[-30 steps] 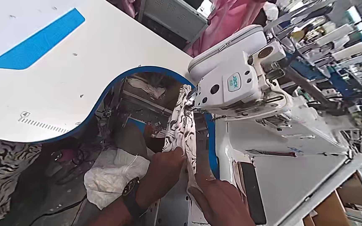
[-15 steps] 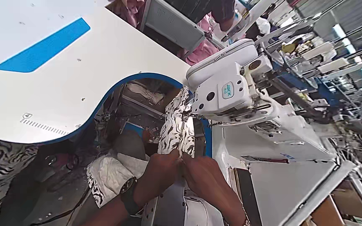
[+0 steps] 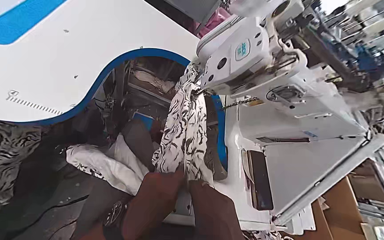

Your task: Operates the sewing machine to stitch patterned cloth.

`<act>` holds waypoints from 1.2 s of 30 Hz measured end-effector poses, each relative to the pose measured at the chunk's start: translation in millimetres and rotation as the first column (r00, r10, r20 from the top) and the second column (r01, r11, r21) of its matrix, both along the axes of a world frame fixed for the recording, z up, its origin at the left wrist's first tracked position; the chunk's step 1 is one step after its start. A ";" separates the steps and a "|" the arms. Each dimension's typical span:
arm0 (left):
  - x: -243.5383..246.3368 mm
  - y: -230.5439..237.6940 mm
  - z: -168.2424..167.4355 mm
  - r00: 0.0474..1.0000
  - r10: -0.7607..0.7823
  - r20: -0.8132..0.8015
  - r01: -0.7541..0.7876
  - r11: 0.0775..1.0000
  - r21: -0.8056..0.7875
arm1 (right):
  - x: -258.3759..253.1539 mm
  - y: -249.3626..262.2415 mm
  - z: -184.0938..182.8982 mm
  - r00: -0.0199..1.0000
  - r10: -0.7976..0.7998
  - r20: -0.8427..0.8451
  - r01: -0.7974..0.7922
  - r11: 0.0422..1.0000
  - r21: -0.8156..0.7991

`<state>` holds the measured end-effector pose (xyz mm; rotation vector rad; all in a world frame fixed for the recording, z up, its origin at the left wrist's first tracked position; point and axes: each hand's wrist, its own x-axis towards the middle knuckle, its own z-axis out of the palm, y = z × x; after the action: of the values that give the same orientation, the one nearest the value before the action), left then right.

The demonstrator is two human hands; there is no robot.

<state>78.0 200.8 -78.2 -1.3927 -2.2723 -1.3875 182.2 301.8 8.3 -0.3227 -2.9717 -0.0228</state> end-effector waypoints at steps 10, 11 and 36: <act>-19.5 13.8 -12.3 1.000 -0.010 0.020 0.007 0.989 0.150 | -45.5 -5.2 -9.3 0.989 -0.130 -0.071 0.140 0.976 0.168; -23.0 16.7 -12.4 0.999 -0.014 0.032 0.009 0.988 0.155 | -48.7 -2.8 -9.6 0.988 -0.137 -0.067 0.147 0.973 0.180; -88.8 99.9 -15.1 0.845 -0.178 0.504 0.009 0.948 0.319 | -110.8 65.8 -25.4 0.943 -0.284 -0.171 0.273 0.958 -0.085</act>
<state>-10.9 300.7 -93.3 -1.1333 -2.1402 -2.2840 71.4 367.6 -17.1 -0.7113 -2.7264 0.0612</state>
